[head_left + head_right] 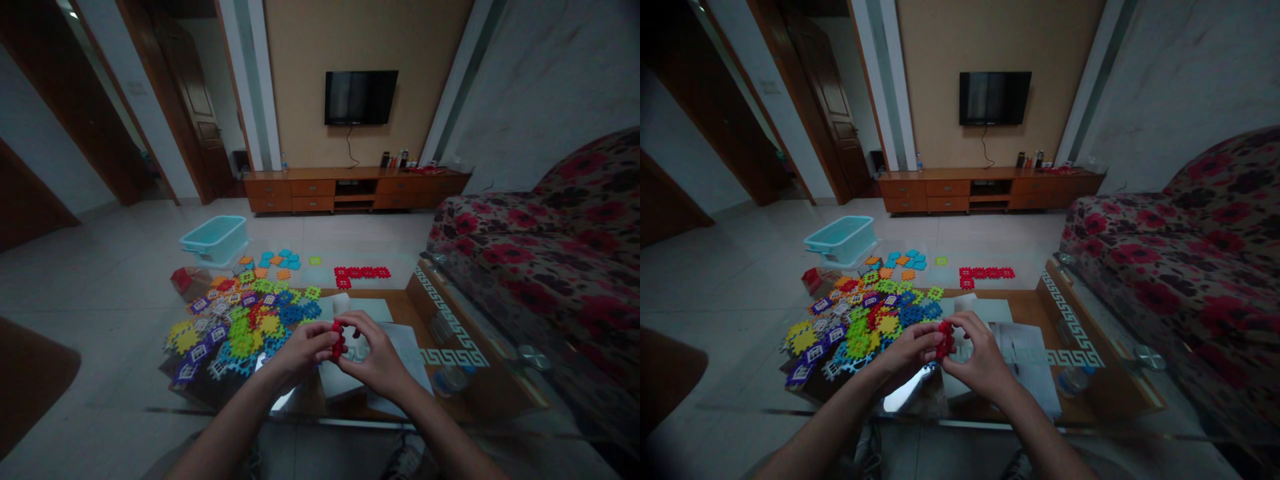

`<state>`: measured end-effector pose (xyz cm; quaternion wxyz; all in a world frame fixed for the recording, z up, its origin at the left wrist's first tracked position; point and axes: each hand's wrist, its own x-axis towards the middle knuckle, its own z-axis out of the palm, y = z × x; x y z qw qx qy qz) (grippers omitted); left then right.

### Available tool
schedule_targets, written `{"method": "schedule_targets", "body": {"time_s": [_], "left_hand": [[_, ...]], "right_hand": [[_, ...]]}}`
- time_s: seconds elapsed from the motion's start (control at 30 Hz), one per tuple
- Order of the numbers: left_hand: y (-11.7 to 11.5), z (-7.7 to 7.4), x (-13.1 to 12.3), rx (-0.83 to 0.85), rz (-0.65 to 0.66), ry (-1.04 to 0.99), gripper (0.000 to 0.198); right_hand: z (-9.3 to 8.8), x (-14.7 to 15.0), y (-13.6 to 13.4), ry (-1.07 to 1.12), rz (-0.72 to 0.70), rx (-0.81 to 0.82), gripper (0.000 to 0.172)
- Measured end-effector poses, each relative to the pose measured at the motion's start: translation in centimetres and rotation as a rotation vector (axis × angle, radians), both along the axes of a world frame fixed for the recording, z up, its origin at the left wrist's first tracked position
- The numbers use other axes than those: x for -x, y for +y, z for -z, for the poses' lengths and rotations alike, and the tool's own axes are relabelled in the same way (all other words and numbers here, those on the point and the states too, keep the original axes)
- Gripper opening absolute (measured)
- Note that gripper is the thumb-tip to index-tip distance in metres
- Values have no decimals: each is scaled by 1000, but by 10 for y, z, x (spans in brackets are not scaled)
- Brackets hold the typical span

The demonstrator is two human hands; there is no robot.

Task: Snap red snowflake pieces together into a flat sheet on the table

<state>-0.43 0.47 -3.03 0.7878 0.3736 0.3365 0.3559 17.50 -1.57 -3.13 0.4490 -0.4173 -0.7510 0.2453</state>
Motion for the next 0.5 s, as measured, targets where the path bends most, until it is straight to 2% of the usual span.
{"method": "schedule_targets", "body": {"time_s": [0.33,0.5], "left_hand": [[0,2,-1,-21,-22,13,35],[1,2,-1,-10,-57,-35,39]], "right_hand": [[-1,3,0,-10,3,11,49],[3,2,-1,-23,16,36,62]]}}
